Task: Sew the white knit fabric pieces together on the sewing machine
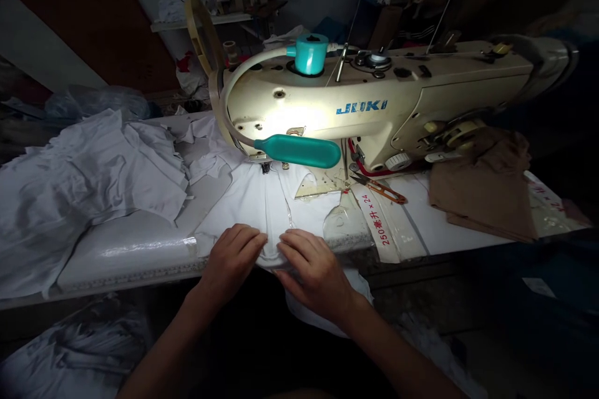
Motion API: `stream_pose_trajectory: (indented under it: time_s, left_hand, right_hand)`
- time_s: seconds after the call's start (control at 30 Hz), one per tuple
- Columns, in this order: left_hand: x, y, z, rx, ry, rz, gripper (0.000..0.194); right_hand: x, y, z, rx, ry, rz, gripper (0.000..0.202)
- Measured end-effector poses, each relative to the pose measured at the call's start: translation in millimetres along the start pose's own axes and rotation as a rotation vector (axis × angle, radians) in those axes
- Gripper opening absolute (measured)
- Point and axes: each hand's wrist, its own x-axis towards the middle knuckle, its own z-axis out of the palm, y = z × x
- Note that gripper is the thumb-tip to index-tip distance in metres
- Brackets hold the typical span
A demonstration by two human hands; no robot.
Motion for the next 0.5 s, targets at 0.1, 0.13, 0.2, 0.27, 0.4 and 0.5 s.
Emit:
stream_pose_trajectory:
  time_s: [0.1, 0.13, 0.2, 0.27, 0.4, 0.5]
  left_hand:
    - [-4.7, -2.1, 3.0, -0.051, 0.011, -0.047, 0.02]
    - [-6.2, -2.5, 3.9, -0.065, 0.018, -0.064, 0.02]
    - [-8.4, -3.1, 5.5, -0.09, 0.033, -0.09, 0.021]
    - [-9.4, -3.3, 6.7, -0.111, 0.052, -0.109, 0.02]
    - [-8.7, -2.8, 6.3, -0.128, 0.082, -0.124, 0.017]
    - [-6.5, -2.0, 2.8, -0.12, 0.102, -0.119, 0.019]
  right_hand:
    - [0.6, 2.7, -3.3, 0.002, -0.026, -0.014, 0.025]
    - [0.3, 3.5, -4.1, 0.003, -0.034, -0.019, 0.022]
    - [-0.6, 5.2, -5.1, 0.005, -0.048, -0.029, 0.019]
    - [-1.5, 6.6, -5.0, 0.005, -0.051, -0.036, 0.018]
    - [-2.0, 7.3, -3.1, 0.001, -0.027, -0.033, 0.017]
    - [-1.9, 6.4, -2.1, 0.01, -0.014, -0.032, 0.019]
